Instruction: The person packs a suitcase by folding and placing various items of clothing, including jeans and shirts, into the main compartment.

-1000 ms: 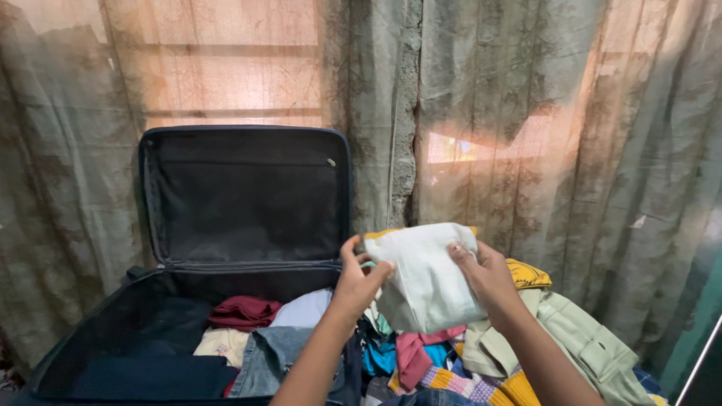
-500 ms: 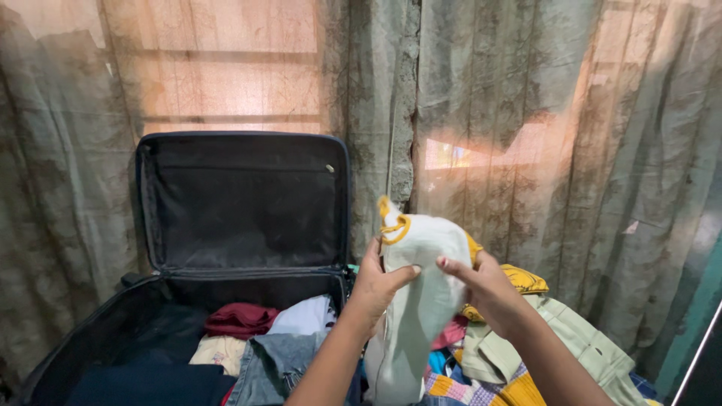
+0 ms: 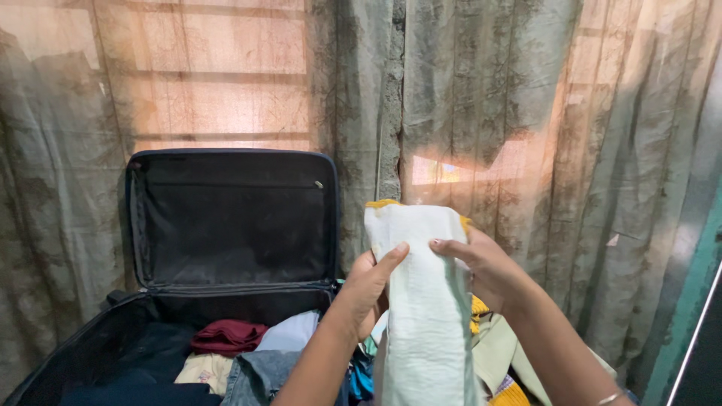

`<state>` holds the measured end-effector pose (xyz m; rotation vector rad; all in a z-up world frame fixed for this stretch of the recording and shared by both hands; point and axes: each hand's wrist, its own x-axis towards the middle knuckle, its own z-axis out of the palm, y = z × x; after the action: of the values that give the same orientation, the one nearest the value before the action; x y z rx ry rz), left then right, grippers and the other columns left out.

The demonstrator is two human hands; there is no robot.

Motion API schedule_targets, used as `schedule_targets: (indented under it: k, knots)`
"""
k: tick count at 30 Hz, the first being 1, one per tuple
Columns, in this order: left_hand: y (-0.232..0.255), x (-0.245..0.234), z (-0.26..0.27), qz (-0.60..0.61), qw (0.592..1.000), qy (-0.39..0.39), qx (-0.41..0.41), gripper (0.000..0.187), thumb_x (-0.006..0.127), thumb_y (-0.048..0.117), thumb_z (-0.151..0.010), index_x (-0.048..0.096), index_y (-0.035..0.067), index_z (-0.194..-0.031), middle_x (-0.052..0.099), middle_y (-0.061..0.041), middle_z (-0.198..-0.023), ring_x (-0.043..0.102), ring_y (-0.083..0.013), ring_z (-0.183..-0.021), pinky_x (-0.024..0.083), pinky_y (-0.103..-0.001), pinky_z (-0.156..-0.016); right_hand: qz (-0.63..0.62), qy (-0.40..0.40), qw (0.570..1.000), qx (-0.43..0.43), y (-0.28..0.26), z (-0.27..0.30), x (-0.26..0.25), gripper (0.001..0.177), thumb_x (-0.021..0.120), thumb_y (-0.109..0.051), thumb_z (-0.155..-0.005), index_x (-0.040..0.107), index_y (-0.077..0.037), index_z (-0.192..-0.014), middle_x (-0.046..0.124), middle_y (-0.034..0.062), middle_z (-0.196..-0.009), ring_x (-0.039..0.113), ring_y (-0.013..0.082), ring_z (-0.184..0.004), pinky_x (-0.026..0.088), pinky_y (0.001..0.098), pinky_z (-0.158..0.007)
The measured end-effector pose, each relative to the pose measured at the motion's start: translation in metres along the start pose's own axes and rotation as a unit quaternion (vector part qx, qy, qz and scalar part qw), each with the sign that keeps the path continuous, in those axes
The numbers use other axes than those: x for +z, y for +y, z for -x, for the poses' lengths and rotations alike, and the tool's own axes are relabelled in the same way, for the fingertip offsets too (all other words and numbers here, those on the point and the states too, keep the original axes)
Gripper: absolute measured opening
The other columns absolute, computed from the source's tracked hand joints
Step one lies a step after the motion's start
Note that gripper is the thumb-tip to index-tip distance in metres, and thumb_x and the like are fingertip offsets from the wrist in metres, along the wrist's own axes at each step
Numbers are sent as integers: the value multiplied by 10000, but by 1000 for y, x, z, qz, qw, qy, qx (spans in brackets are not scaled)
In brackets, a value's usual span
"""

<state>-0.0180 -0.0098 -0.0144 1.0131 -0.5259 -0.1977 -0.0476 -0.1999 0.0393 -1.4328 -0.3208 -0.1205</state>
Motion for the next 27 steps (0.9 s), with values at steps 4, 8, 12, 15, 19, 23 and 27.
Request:
schedule_targets:
  k: [4, 8, 12, 15, 19, 23, 27]
  knots:
    - [12, 2, 1, -27, 998, 41, 26, 465, 744, 277, -861, 637, 34, -1242, 762, -92, -1113, 744, -172, -964, 603, -336, -848, -13, 7, 999, -46, 5, 0, -7, 655, 738, -128, -799, 515, -41, -1408, 678, 120, -1275, 676, 199, -1154, 570, 357, -942]
    - [22, -1, 0, -67, 995, 24, 70, 466, 783, 244, -857, 661, -10, -1228, 759, -116, -1096, 733, -171, -955, 590, -323, -841, -37, 65, 987, -140, 15, -16, -15, 830, 729, -44, -783, 322, -188, -1493, 602, 147, -1344, 665, 239, -1164, 572, 392, -957]
    - [36, -5, -7, -151, 987, -4, 54, 470, 812, 238, -794, 683, 27, -1193, 767, -98, -1081, 739, -164, -931, 587, -317, -832, 60, 34, 976, -205, 18, -16, -16, 807, 696, -98, -862, 323, -141, -1576, 573, 138, -1416, 627, 218, -1197, 515, 370, -1003]
    - [36, -13, -20, -226, 969, 1, 103, 471, 838, 228, -750, 709, 24, -1154, 775, -100, -1068, 741, -171, -922, 584, -322, -848, 185, -49, 970, -150, 2, -7, -13, 821, 772, -145, -790, 397, -98, -1519, 563, 105, -1427, 602, 175, -1229, 484, 323, -1037]
    - [21, -31, -38, -474, 797, 131, 352, 446, 916, 337, -750, 792, 79, -1091, 732, -131, -1115, 681, -240, -977, 550, -342, -862, 401, -64, 914, -4, -15, 5, -8, 718, 861, -263, -680, 618, -92, -1333, 689, 130, -1273, 698, 192, -1151, 516, 302, -1000]
    - [10, -39, -36, -530, 666, 172, 497, 359, 852, 316, -853, 789, 55, -1091, 665, -181, -1305, 623, -260, -1087, 509, -335, -893, 447, 17, 894, -23, -13, 3, -3, 552, 881, -306, -695, 765, -36, -1163, 765, 127, -1106, 731, 216, -1039, 552, 332, -923]
    - [20, -27, -30, -218, 949, 46, 221, 444, 703, 374, -924, 728, 10, -1178, 751, -101, -1079, 685, -159, -956, 545, -295, -854, 315, 25, 948, -30, -11, 0, -3, 525, 866, -236, -695, 755, -40, -1169, 756, 85, -1016, 724, 193, -929, 572, 341, -837]
